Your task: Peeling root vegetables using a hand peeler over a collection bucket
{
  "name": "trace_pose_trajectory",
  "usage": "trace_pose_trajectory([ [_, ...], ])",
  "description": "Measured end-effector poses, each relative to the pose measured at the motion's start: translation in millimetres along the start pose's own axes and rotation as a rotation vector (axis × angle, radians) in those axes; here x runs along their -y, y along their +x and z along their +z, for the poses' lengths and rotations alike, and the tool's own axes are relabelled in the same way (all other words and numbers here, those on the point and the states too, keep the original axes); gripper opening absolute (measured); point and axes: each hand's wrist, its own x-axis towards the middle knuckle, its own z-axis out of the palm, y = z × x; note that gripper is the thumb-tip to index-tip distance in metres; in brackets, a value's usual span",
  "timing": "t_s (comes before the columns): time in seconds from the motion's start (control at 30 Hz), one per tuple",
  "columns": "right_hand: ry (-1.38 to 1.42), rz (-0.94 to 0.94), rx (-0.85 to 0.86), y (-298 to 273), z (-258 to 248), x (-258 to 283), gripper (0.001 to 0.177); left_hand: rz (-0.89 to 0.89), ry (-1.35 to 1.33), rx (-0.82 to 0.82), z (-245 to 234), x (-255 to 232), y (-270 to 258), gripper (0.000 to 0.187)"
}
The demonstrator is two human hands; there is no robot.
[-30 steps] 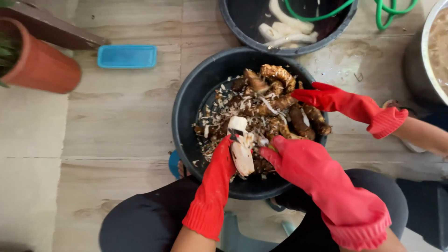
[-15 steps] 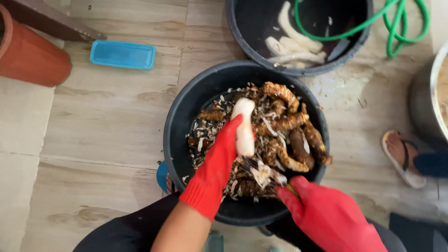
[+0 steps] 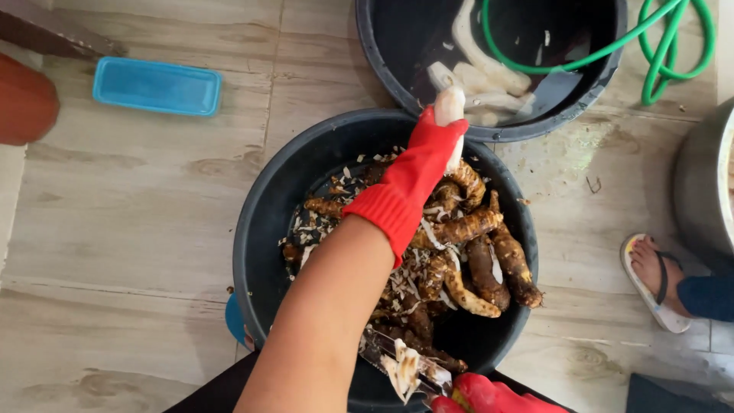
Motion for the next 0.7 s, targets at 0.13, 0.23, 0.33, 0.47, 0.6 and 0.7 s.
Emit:
trace_pose_trajectory([
  [0.13,-0.596,-0.245,0.002,28.2,-29.3,-2.5,0.029,0.001,0.226,-0.014,-0.5,23.7,2.2,0.08],
  [0.23,-1.494,-0.641,0.073,14.7,-22.2,-4.2,0.013,-0.071,-0.024,0.094,-21.8,34.4,-15.5,0.035],
  [0.33,-2.006,-0.396,-0.284,-26.9,9.1,4.7,0.032,-0.061,0.012,0.114,-62.2,59.8,-21.8,0.016],
  [0.47,-2.021,-0.451,-0.181,-48.2,14.4,5.4,0.04,-0.025,0.3,-0.209,-138.0,162.0,8.0,0.052],
  [0.6,-2.048,-0.42,-0.208,-67.7,24.1,4.5,0.034,0.19,0.813,-0.319,-210.9,262.3,2.8,0.045],
  [0.7,-1.996,-0.282,-0.284,-91.2,49.4,6.0,0.039,0.133,1.061,-0.153,-221.2,282.8,-26.0,0.067],
])
